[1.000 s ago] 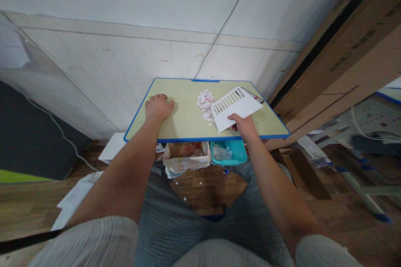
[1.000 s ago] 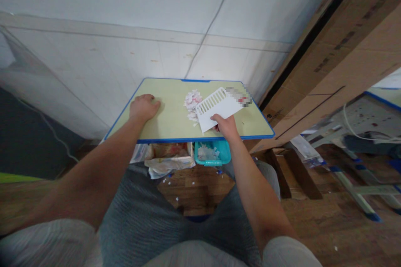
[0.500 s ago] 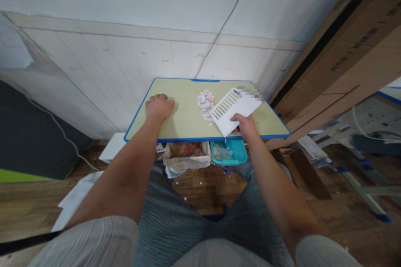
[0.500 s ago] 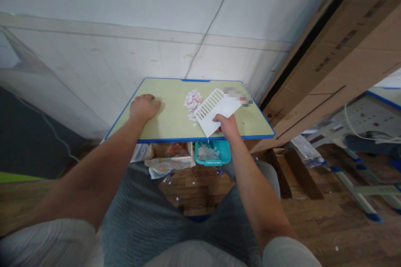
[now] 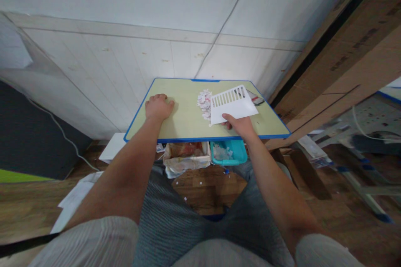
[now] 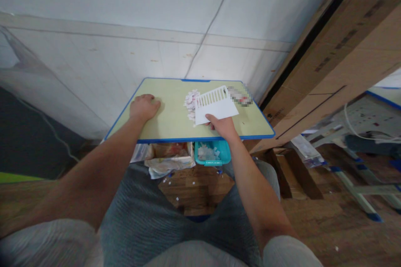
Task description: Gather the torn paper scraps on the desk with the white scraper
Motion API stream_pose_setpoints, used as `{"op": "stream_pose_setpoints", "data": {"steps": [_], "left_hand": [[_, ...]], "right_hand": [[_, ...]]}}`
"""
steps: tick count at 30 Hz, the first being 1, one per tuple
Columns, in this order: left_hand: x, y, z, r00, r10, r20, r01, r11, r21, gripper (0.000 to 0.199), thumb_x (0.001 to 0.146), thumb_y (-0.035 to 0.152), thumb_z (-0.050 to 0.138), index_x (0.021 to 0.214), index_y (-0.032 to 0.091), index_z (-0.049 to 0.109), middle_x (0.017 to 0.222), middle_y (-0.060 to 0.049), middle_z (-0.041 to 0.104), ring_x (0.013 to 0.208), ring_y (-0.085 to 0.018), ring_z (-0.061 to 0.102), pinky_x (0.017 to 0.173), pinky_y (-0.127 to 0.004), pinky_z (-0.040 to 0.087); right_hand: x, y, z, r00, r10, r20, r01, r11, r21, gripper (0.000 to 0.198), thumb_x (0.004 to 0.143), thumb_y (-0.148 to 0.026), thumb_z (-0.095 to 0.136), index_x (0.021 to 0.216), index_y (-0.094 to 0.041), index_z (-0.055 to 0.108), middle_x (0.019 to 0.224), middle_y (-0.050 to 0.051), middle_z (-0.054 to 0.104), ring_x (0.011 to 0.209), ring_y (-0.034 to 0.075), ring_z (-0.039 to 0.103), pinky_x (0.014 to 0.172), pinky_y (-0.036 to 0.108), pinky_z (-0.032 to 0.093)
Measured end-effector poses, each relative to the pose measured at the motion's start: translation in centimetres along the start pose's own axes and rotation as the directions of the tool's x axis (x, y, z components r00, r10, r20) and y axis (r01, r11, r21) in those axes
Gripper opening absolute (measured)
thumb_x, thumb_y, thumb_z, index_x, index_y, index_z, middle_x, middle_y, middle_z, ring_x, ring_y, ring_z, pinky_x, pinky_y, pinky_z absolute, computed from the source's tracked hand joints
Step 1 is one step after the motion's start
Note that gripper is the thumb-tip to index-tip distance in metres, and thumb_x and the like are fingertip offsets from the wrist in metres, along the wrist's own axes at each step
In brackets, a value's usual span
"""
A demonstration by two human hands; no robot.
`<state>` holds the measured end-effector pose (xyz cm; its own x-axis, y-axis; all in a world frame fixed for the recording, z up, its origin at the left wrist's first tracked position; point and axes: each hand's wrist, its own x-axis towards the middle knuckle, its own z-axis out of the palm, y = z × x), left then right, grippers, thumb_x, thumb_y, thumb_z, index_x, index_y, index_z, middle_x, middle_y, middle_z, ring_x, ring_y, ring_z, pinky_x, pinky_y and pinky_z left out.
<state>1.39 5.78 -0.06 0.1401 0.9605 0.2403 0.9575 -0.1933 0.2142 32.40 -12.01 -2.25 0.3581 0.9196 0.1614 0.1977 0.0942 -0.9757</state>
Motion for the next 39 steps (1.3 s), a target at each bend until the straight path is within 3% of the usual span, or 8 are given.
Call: {"op": "stream_pose_setpoints", "data": {"steps": [15, 22, 25, 31, 39], "left_hand": [[-0.22, 0.14, -0.33, 1.000, 0.004, 0.007, -0.004, 1.000, 0.003, 0.064, 0.112, 0.047, 0.051, 0.159, 0.009, 0.075, 0.168, -0.027, 0.069, 0.157, -0.048, 0.060, 0.130, -0.060, 0.049], [-0.37, 0.26, -0.53, 1.000, 0.000, 0.010, -0.001, 1.000, 0.017, 0.064, 0.112, 0.047, 0.051, 0.160, 0.010, 0.074, 0.168, -0.026, 0.069, 0.157, -0.047, 0.060, 0.129, -0.059, 0.049], [-0.37, 0.26, -0.53, 1.000, -0.003, 0.014, 0.003, 1.000, 0.015, 0.063, 0.112, 0.046, 0.052, 0.160, 0.010, 0.074, 0.168, -0.026, 0.069, 0.158, -0.046, 0.059, 0.130, -0.058, 0.049], [-0.36, 0.17, -0.48, 1.000, -0.003, 0.012, 0.002, 1.000, 0.008, 0.062, 0.113, 0.046, 0.053, 0.159, 0.011, 0.075, 0.169, -0.026, 0.068, 0.158, -0.047, 0.059, 0.130, -0.058, 0.050], [-0.24, 0.04, -0.36, 1.000, 0.007, 0.002, -0.007, 1.000, 0.022, 0.064, 0.112, 0.046, 0.052, 0.159, 0.010, 0.075, 0.168, -0.027, 0.069, 0.157, -0.047, 0.060, 0.128, -0.059, 0.051]], "right_hand": [[-0.10, -0.23, -0.15, 0.995, 0.057, -0.082, -0.052, 0.997, 0.058, 0.020, 0.067, -0.042, 0.075, 0.072, -0.027, 0.062, 0.051, -0.001, 0.062, 0.045, 0.017, 0.051, 0.043, 0.030, 0.046], [-0.20, -0.42, -0.15, 0.992, 0.054, -0.113, -0.042, 0.994, 0.101, 0.023, 0.062, -0.041, 0.073, 0.076, -0.028, 0.061, 0.058, -0.002, 0.068, 0.045, 0.016, 0.051, 0.039, 0.029, 0.040], [-0.28, -0.47, -0.13, 0.996, 0.041, -0.083, -0.034, 0.996, 0.077, 0.024, 0.067, -0.044, 0.077, 0.072, -0.028, 0.060, 0.053, -0.001, 0.064, 0.045, 0.016, 0.050, 0.042, 0.030, 0.043], [-0.69, -0.86, 0.11, 1.000, 0.014, -0.012, -0.014, 0.999, 0.030, 0.037, 0.072, -0.055, 0.091, 0.072, -0.027, 0.067, 0.060, 0.005, 0.072, 0.047, 0.017, 0.054, 0.048, 0.032, 0.048], [-0.51, -0.80, 0.04, 0.999, 0.039, -0.008, -0.038, 0.999, 0.038, 0.020, 0.069, -0.040, 0.075, 0.061, -0.027, 0.063, 0.053, 0.005, 0.069, 0.046, 0.018, 0.054, 0.047, 0.031, 0.045]]}}
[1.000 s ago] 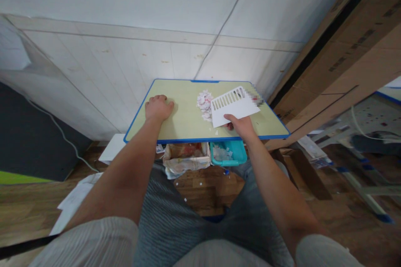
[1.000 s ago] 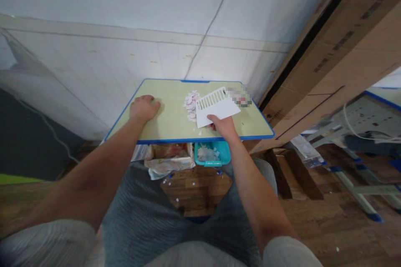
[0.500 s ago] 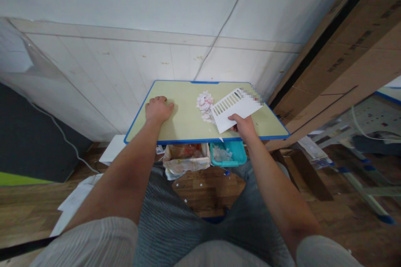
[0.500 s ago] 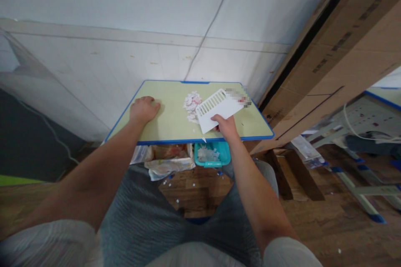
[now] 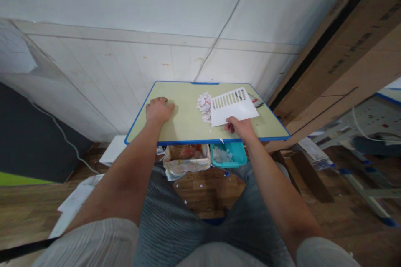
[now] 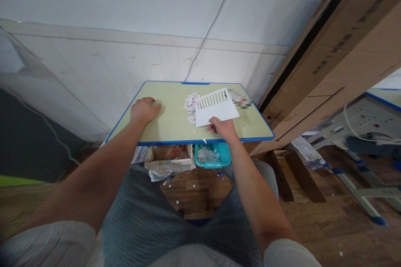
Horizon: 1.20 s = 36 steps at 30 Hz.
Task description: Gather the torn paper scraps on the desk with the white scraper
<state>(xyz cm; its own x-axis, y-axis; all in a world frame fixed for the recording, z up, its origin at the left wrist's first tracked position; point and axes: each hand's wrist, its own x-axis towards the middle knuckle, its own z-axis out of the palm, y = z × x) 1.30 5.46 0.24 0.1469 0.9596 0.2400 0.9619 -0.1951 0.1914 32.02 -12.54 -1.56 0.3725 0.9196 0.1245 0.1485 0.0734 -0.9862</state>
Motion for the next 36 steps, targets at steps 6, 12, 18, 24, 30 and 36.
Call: {"op": "stream_pose_setpoints", "data": {"steps": [6, 12, 18, 24, 30, 36], "left_hand": [[0.11, -0.17, 0.26, 1.000, 0.006, -0.003, -0.006, 1.000, 0.003, 0.066, 0.112, 0.048, 0.051, 0.159, 0.009, 0.075, 0.167, -0.027, 0.069, 0.156, -0.047, 0.061, 0.128, -0.059, 0.051], [0.00, -0.04, 0.13, 1.000, -0.001, 0.003, 0.001, 1.000, -0.017, 0.064, 0.112, 0.047, 0.052, 0.158, 0.009, 0.075, 0.167, -0.028, 0.069, 0.157, -0.047, 0.060, 0.129, -0.059, 0.049], [0.10, -0.13, 0.25, 1.000, -0.003, -0.005, 0.003, 1.000, -0.011, 0.064, 0.111, 0.048, 0.052, 0.158, 0.010, 0.076, 0.165, -0.027, 0.071, 0.155, -0.047, 0.061, 0.127, -0.060, 0.051], [0.18, -0.16, 0.34, 1.000, -0.008, 0.003, 0.008, 1.000, -0.014, 0.064, 0.112, 0.048, 0.053, 0.159, 0.011, 0.075, 0.166, -0.026, 0.070, 0.156, -0.047, 0.060, 0.128, -0.058, 0.050], [0.12, -0.07, 0.25, 1.000, -0.010, 0.002, 0.010, 1.000, -0.005, 0.063, 0.113, 0.048, 0.052, 0.159, 0.013, 0.075, 0.167, -0.025, 0.070, 0.156, -0.046, 0.060, 0.128, -0.058, 0.050], [0.09, -0.01, 0.13, 1.000, -0.007, 0.004, 0.007, 1.000, -0.017, 0.063, 0.113, 0.046, 0.052, 0.159, 0.010, 0.075, 0.168, -0.027, 0.069, 0.158, -0.047, 0.059, 0.130, -0.059, 0.049]], "right_hand": [[0.21, 0.32, -0.39, 0.997, 0.026, -0.068, -0.022, 0.998, 0.052, 0.022, 0.060, -0.037, 0.068, 0.048, -0.030, 0.051, 0.038, -0.001, 0.048, 0.037, 0.014, 0.038, 0.040, 0.030, 0.030], [0.42, 0.33, -0.55, 0.993, 0.036, -0.109, -0.021, 0.991, 0.131, 0.017, 0.056, -0.038, 0.064, 0.055, -0.030, 0.049, 0.042, -0.004, 0.046, 0.035, 0.013, 0.035, 0.038, 0.029, 0.024], [-0.04, -0.18, -0.11, 1.000, 0.014, -0.011, -0.013, 0.993, 0.114, 0.023, 0.063, -0.046, 0.078, 0.067, -0.025, 0.068, 0.055, 0.003, 0.069, 0.044, 0.017, 0.054, 0.046, 0.031, 0.047], [-0.35, -0.61, 0.00, 0.997, 0.004, 0.073, -0.007, 0.999, 0.043, 0.024, 0.066, -0.045, 0.082, 0.064, -0.022, 0.072, 0.060, 0.008, 0.075, 0.050, 0.018, 0.059, 0.051, 0.030, 0.052], [-0.10, -0.14, -0.20, 1.000, 0.022, 0.023, -0.023, 0.999, 0.038, 0.018, 0.064, -0.038, 0.075, 0.057, -0.025, 0.064, 0.049, 0.003, 0.065, 0.045, 0.018, 0.053, 0.047, 0.030, 0.047], [0.11, 0.07, -0.22, 0.996, 0.062, -0.059, -0.056, 0.992, 0.112, 0.014, 0.054, -0.036, 0.069, 0.059, -0.027, 0.060, 0.046, 0.000, 0.058, 0.039, 0.016, 0.045, 0.037, 0.029, 0.036]]}}
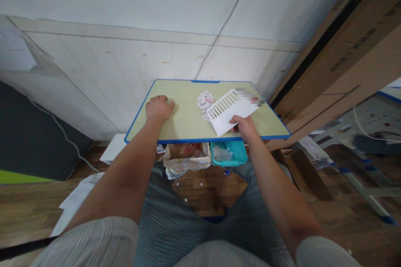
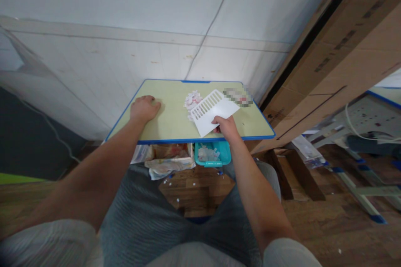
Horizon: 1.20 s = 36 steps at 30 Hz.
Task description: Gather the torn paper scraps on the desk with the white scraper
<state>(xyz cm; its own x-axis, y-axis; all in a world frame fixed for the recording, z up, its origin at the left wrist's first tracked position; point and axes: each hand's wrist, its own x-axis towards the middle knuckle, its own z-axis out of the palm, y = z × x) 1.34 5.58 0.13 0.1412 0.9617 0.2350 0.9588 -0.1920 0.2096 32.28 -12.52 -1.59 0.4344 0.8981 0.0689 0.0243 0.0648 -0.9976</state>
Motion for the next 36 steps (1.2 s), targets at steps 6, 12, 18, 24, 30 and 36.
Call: {"op": "stream_pose_setpoints", "data": {"steps": [6, 12, 18, 24, 30, 36], "left_hand": [[0.0, -0.1, 0.1, 1.000, 0.000, 0.002, 0.000, 1.000, -0.003, 0.063, 0.112, 0.047, 0.052, 0.159, 0.011, 0.075, 0.167, -0.026, 0.069, 0.157, -0.047, 0.059, 0.130, -0.060, 0.049], [0.0, 0.0, 0.0, 1.000, 0.000, 0.005, 0.000, 1.000, 0.000, 0.062, 0.113, 0.047, 0.054, 0.159, 0.010, 0.075, 0.168, -0.027, 0.069, 0.158, -0.048, 0.059, 0.130, -0.060, 0.049], [-0.2, 0.2, -0.3, 1.000, 0.006, 0.010, -0.006, 0.999, 0.042, 0.064, 0.115, 0.046, 0.052, 0.160, 0.008, 0.075, 0.166, -0.027, 0.070, 0.155, -0.046, 0.062, 0.128, -0.059, 0.052], [-0.2, 0.3, -0.2, 1.000, 0.001, 0.006, -0.001, 0.999, 0.043, 0.063, 0.114, 0.046, 0.053, 0.159, 0.008, 0.075, 0.165, -0.026, 0.071, 0.156, -0.046, 0.062, 0.128, -0.057, 0.052], [-0.1, 0.1, -0.2, 1.000, 0.010, -0.002, -0.010, 0.999, 0.041, 0.063, 0.115, 0.045, 0.053, 0.159, 0.007, 0.075, 0.165, -0.027, 0.071, 0.155, -0.046, 0.062, 0.128, -0.058, 0.051], [-0.3, 0.4, -0.5, 1.000, -0.004, 0.013, 0.004, 0.999, 0.035, 0.062, 0.114, 0.044, 0.052, 0.159, 0.008, 0.075, 0.166, -0.027, 0.070, 0.156, -0.045, 0.062, 0.128, -0.057, 0.051]], "right_hand": [[0.1, 0.1, -0.1, 1.000, -0.003, 0.003, 0.003, 0.999, 0.036, 0.019, 0.056, -0.038, 0.073, 0.055, -0.027, 0.058, 0.044, -0.001, 0.055, 0.039, 0.015, 0.046, 0.038, 0.029, 0.040], [0.0, 0.2, -0.1, 1.000, 0.006, -0.005, -0.006, 0.999, 0.037, 0.016, 0.054, -0.036, 0.073, 0.060, -0.025, 0.062, 0.046, 0.000, 0.058, 0.038, 0.015, 0.048, 0.036, 0.028, 0.037], [0.0, -0.1, -0.1, 1.000, -0.001, 0.025, 0.001, 1.000, 0.020, 0.017, 0.056, -0.037, 0.072, 0.057, -0.026, 0.060, 0.044, 0.001, 0.057, 0.038, 0.015, 0.047, 0.038, 0.028, 0.039], [0.0, 0.5, -0.2, 0.998, -0.028, 0.064, 0.028, 1.000, -0.002, 0.018, 0.059, -0.036, 0.077, 0.057, -0.024, 0.064, 0.046, 0.003, 0.062, 0.040, 0.016, 0.050, 0.040, 0.028, 0.041], [1.0, 1.2, -0.1, 0.991, -0.096, -0.098, 0.101, 0.994, 0.046, 0.021, 0.065, -0.041, 0.079, 0.071, -0.026, 0.064, 0.055, 0.000, 0.067, 0.045, 0.017, 0.056, 0.045, 0.030, 0.046], [1.9, 1.9, 0.0, 0.929, -0.142, -0.343, 0.167, 0.985, 0.043, 0.018, 0.072, -0.041, 0.068, 0.080, -0.029, 0.058, 0.057, -0.004, 0.064, 0.047, 0.016, 0.056, 0.046, 0.028, 0.043]]}}
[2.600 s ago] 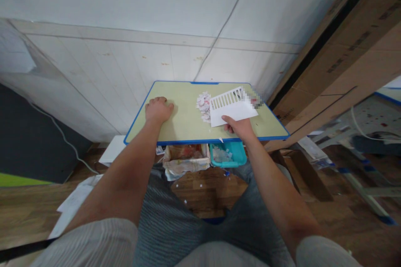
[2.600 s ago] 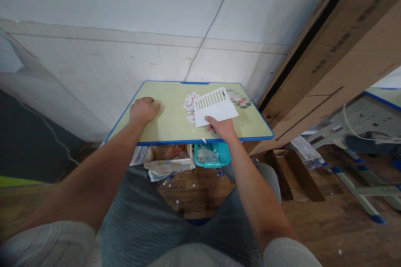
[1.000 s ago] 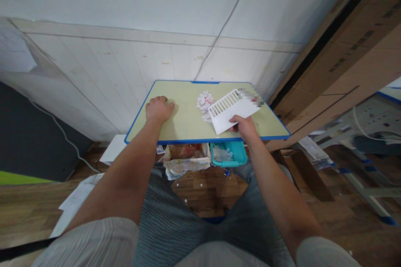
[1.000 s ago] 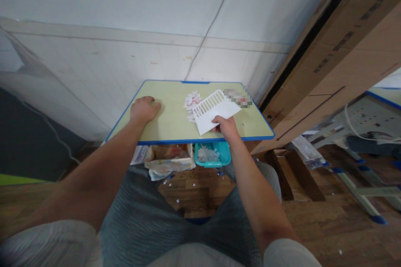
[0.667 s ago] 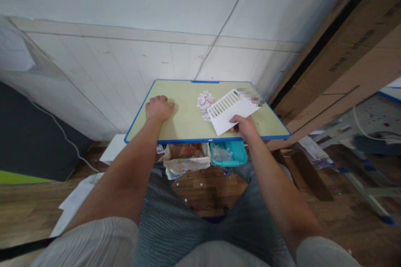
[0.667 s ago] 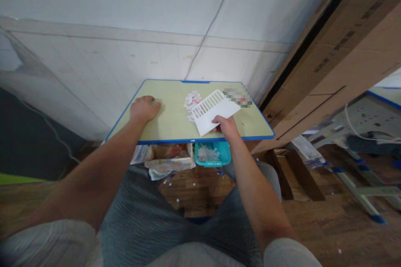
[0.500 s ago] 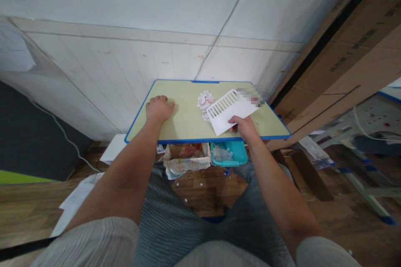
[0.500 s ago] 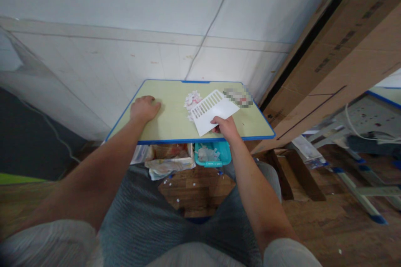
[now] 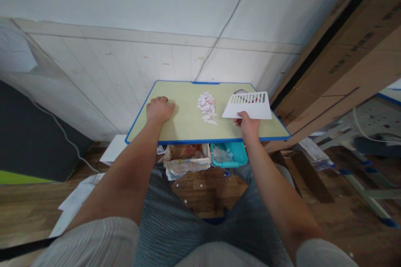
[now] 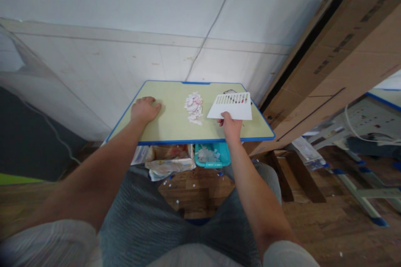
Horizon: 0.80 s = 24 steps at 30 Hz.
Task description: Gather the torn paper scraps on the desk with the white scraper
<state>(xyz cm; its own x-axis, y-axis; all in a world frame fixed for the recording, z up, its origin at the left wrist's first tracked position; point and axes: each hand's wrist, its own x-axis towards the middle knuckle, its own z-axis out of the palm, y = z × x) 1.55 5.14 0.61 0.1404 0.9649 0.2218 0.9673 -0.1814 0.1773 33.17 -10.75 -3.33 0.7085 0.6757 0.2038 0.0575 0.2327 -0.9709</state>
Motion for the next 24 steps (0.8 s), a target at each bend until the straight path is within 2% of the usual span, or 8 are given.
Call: {"op": "stream_pose_setpoints", "data": {"steps": [4, 9, 14, 18, 24], "left_hand": [[0.02, 0.00, 0.05, 1.000, 0.001, -0.005, -0.001, 1.000, -0.006, 0.064, 0.113, 0.044, 0.053, 0.159, 0.007, 0.075, 0.166, -0.027, 0.070, 0.156, -0.047, 0.062, 0.127, -0.059, 0.051], [0.10, -0.21, 0.28, 1.000, 0.014, -0.014, -0.014, 1.000, -0.003, 0.064, 0.113, 0.045, 0.052, 0.159, 0.007, 0.075, 0.166, -0.027, 0.070, 0.155, -0.046, 0.062, 0.127, -0.058, 0.052], [0.06, -0.25, 0.29, 1.000, 0.012, -0.019, -0.013, 1.000, -0.012, 0.063, 0.112, 0.045, 0.052, 0.157, 0.008, 0.076, 0.164, -0.028, 0.071, 0.153, -0.047, 0.063, 0.125, -0.058, 0.052], [0.04, -0.25, 0.32, 1.000, 0.015, -0.020, -0.016, 1.000, -0.016, 0.064, 0.112, 0.045, 0.052, 0.157, 0.007, 0.076, 0.163, -0.029, 0.071, 0.153, -0.047, 0.063, 0.125, -0.059, 0.052], [0.12, -0.27, 0.39, 1.000, 0.008, -0.023, -0.008, 1.000, -0.026, 0.061, 0.111, 0.045, 0.053, 0.155, 0.010, 0.077, 0.164, -0.027, 0.071, 0.154, -0.047, 0.061, 0.126, -0.059, 0.051]], "right_hand": [[-0.37, 0.05, 0.08, 0.997, 0.016, 0.072, -0.012, 0.998, -0.056, 0.016, 0.070, -0.038, 0.072, 0.077, -0.027, 0.063, 0.054, -0.002, 0.065, 0.046, 0.017, 0.054, 0.046, 0.030, 0.043], [-0.54, -0.07, -0.03, 0.987, 0.018, 0.160, 0.004, 0.991, -0.133, 0.018, 0.071, -0.042, 0.074, 0.071, -0.026, 0.067, 0.058, 0.003, 0.072, 0.050, 0.019, 0.058, 0.052, 0.033, 0.049], [-0.46, 0.17, -0.35, 0.990, -0.007, 0.138, 0.036, 0.979, -0.203, 0.017, 0.076, -0.042, 0.071, 0.068, -0.029, 0.063, 0.057, 0.002, 0.070, 0.054, 0.021, 0.060, 0.061, 0.034, 0.054], [-0.42, 0.23, -0.38, 0.993, -0.017, 0.116, 0.042, 0.976, -0.214, 0.015, 0.080, -0.042, 0.068, 0.072, -0.029, 0.063, 0.058, 0.002, 0.070, 0.055, 0.022, 0.062, 0.060, 0.034, 0.054], [-0.81, -0.23, -0.09, 0.974, -0.031, 0.224, 0.079, 0.974, -0.210, 0.025, 0.083, -0.048, 0.076, 0.074, -0.027, 0.069, 0.070, 0.005, 0.081, 0.057, 0.020, 0.063, 0.066, 0.035, 0.060]]}}
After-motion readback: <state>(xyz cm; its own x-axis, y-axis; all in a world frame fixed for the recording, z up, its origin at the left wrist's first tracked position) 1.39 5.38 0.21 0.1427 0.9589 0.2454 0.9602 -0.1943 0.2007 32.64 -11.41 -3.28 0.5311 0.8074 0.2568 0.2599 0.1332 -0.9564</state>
